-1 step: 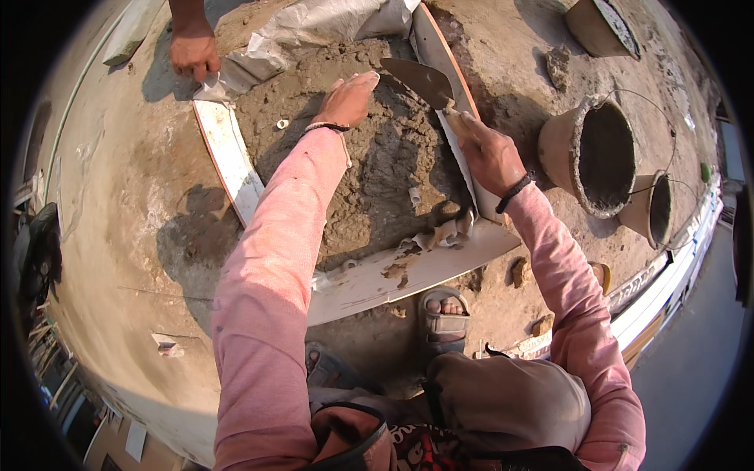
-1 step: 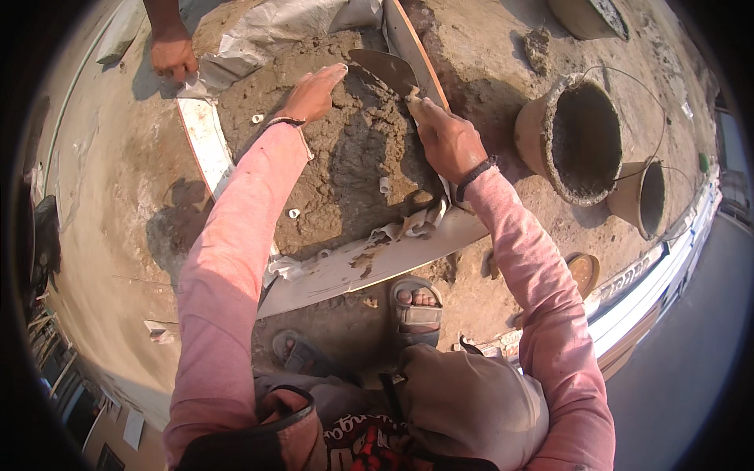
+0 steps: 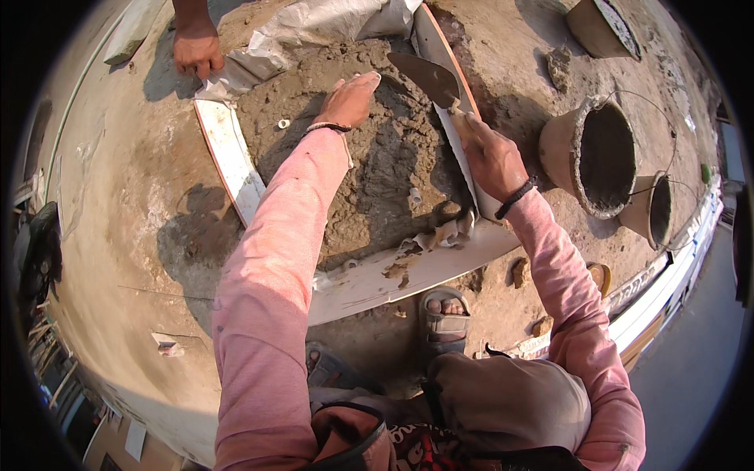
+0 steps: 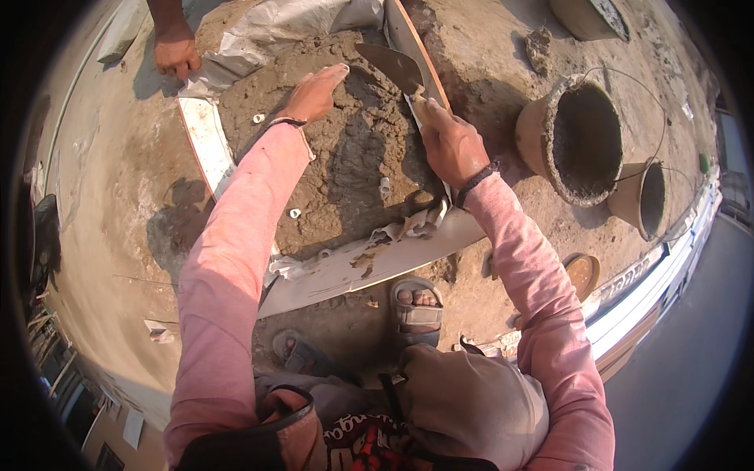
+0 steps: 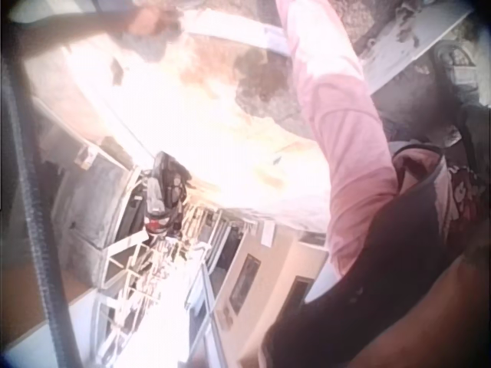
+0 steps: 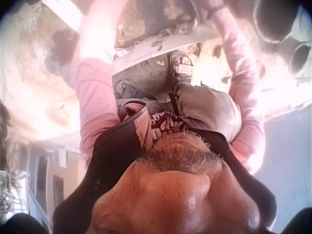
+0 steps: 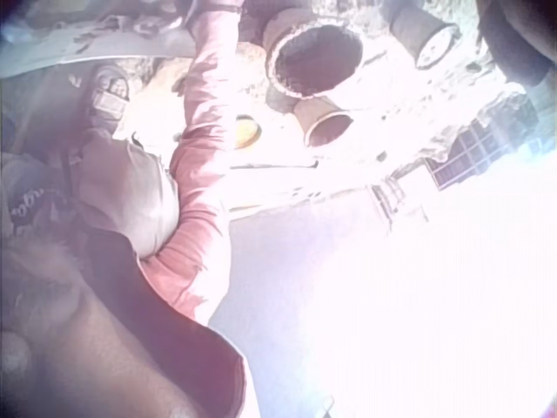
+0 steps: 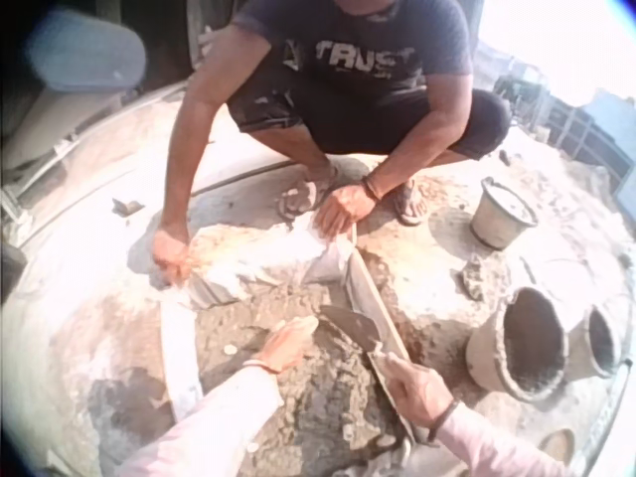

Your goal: The person spreads wet concrete inside a wooden frame using a trowel and their hands. The person then positions a plastic pipe into the wet concrete and levels the surface around it.

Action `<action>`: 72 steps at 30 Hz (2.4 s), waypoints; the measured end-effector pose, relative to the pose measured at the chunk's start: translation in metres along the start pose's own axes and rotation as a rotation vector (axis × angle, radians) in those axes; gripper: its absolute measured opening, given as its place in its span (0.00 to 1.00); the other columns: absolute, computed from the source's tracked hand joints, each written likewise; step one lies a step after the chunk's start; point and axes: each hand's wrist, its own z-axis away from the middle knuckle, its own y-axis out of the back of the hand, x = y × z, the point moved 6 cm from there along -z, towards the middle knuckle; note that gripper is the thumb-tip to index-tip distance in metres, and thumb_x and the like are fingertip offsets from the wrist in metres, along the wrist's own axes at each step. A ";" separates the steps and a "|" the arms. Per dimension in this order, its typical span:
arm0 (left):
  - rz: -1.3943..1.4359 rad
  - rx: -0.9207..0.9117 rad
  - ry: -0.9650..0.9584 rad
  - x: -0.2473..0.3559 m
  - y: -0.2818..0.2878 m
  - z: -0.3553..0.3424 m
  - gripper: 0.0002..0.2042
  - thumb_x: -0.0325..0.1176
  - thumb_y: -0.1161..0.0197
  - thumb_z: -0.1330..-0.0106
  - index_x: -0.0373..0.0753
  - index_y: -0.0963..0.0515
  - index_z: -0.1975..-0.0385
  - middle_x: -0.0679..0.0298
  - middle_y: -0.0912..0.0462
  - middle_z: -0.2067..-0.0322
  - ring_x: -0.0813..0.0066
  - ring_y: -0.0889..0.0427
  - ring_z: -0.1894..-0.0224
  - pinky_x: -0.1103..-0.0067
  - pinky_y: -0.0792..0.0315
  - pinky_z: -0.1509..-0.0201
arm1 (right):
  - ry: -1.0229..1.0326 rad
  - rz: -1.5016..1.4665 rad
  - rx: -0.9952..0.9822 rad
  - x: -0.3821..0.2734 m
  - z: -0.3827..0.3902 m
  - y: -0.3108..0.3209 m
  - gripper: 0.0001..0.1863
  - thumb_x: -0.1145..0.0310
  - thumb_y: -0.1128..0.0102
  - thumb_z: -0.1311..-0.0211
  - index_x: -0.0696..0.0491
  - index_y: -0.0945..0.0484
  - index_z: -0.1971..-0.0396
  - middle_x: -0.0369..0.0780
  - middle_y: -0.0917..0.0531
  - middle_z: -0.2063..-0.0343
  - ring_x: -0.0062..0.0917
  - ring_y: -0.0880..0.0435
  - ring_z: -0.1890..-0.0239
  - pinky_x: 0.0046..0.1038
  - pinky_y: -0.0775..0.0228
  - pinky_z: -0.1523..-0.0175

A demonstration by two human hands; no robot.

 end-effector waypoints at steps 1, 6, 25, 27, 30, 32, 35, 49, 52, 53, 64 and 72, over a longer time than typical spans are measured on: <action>0.007 -0.001 0.007 0.002 0.000 -0.001 0.27 0.19 0.56 0.43 0.44 0.35 0.40 0.66 0.38 0.36 0.67 0.38 0.35 0.63 0.43 0.34 | -0.040 0.036 0.003 0.000 0.004 0.002 0.20 0.71 0.47 0.44 0.54 0.29 0.50 0.56 0.21 0.63 0.53 0.22 0.61 0.44 0.29 0.57; -0.040 0.019 0.020 0.000 -0.002 -0.003 0.27 0.20 0.57 0.42 0.44 0.36 0.39 0.66 0.39 0.36 0.66 0.39 0.35 0.62 0.44 0.34 | 0.065 0.055 -0.081 0.006 -0.024 -0.035 0.15 0.71 0.51 0.44 0.54 0.28 0.55 0.55 0.20 0.72 0.52 0.21 0.66 0.45 0.29 0.60; -0.025 -0.223 -0.007 -0.002 0.031 -0.003 0.32 0.16 0.57 0.43 0.49 0.42 0.36 0.52 0.32 0.42 0.54 0.33 0.41 0.65 0.39 0.38 | 0.165 -0.043 -0.464 -0.069 0.036 0.000 0.21 0.75 0.46 0.46 0.51 0.25 0.50 0.52 0.20 0.62 0.45 0.19 0.64 0.39 0.28 0.60; -0.049 -0.196 -0.037 -0.005 0.034 -0.005 0.32 0.16 0.58 0.43 0.52 0.40 0.37 0.52 0.31 0.44 0.53 0.31 0.43 0.65 0.37 0.40 | 0.036 0.046 -0.478 -0.057 0.023 -0.030 0.20 0.72 0.46 0.44 0.50 0.25 0.49 0.53 0.20 0.63 0.44 0.19 0.64 0.40 0.29 0.61; -0.071 -0.222 -0.016 0.014 0.038 -0.010 0.30 0.17 0.58 0.42 0.50 0.38 0.38 0.55 0.29 0.45 0.53 0.30 0.45 0.65 0.37 0.41 | 0.052 -0.079 -0.230 -0.023 0.006 -0.054 0.19 0.71 0.46 0.43 0.54 0.26 0.49 0.53 0.20 0.66 0.46 0.20 0.65 0.41 0.29 0.61; -0.072 -0.190 -0.047 0.016 0.038 -0.008 0.28 0.19 0.56 0.41 0.50 0.36 0.39 0.59 0.27 0.47 0.56 0.28 0.47 0.66 0.36 0.43 | -0.001 -0.161 -0.156 -0.029 0.003 -0.051 0.18 0.71 0.48 0.42 0.56 0.26 0.51 0.53 0.20 0.68 0.48 0.21 0.65 0.42 0.29 0.60; -0.105 -0.124 -0.100 0.013 0.033 -0.004 0.27 0.20 0.53 0.41 0.48 0.36 0.39 0.61 0.26 0.48 0.61 0.28 0.47 0.70 0.36 0.45 | -0.038 -0.117 -0.150 -0.031 0.003 -0.055 0.17 0.70 0.49 0.42 0.54 0.25 0.51 0.52 0.19 0.69 0.49 0.21 0.65 0.43 0.28 0.59; 0.063 0.087 -0.148 0.037 0.031 0.033 0.19 0.20 0.51 0.40 0.39 0.31 0.48 0.55 0.26 0.50 0.55 0.29 0.46 0.63 0.36 0.42 | 0.244 0.589 -0.416 -0.052 0.062 0.050 0.28 0.73 0.50 0.45 0.41 0.34 0.42 0.44 0.24 0.75 0.41 0.21 0.79 0.38 0.29 0.76; 0.249 -0.059 -0.066 0.085 0.012 0.072 0.10 0.27 0.45 0.40 0.33 0.27 0.59 0.51 0.22 0.64 0.50 0.23 0.59 0.63 0.29 0.52 | 0.249 0.574 -0.411 -0.055 0.060 0.066 0.28 0.74 0.50 0.46 0.41 0.34 0.42 0.44 0.25 0.75 0.41 0.21 0.79 0.39 0.29 0.76; 0.211 -0.110 -0.066 0.100 -0.004 0.084 0.10 0.30 0.44 0.39 0.33 0.27 0.60 0.50 0.22 0.65 0.50 0.23 0.59 0.63 0.29 0.53 | 0.244 0.562 -0.373 -0.057 0.057 0.067 0.28 0.74 0.50 0.46 0.41 0.34 0.42 0.44 0.25 0.75 0.41 0.21 0.79 0.39 0.29 0.76; 0.341 -0.096 0.069 0.118 -0.082 0.112 0.05 0.28 0.48 0.40 0.33 0.27 0.70 0.44 0.24 0.76 0.44 0.22 0.67 0.59 0.29 0.64 | 0.279 0.635 -0.470 -0.042 0.088 0.057 0.29 0.74 0.51 0.45 0.42 0.35 0.40 0.45 0.24 0.70 0.39 0.21 0.79 0.38 0.29 0.76; 0.427 0.080 0.090 0.111 -0.073 0.120 0.07 0.31 0.44 0.41 0.32 0.27 0.72 0.44 0.24 0.74 0.43 0.24 0.66 0.60 0.31 0.64 | 0.317 0.552 -0.366 -0.051 0.082 0.055 0.28 0.72 0.50 0.45 0.44 0.35 0.41 0.44 0.22 0.71 0.40 0.21 0.78 0.37 0.28 0.74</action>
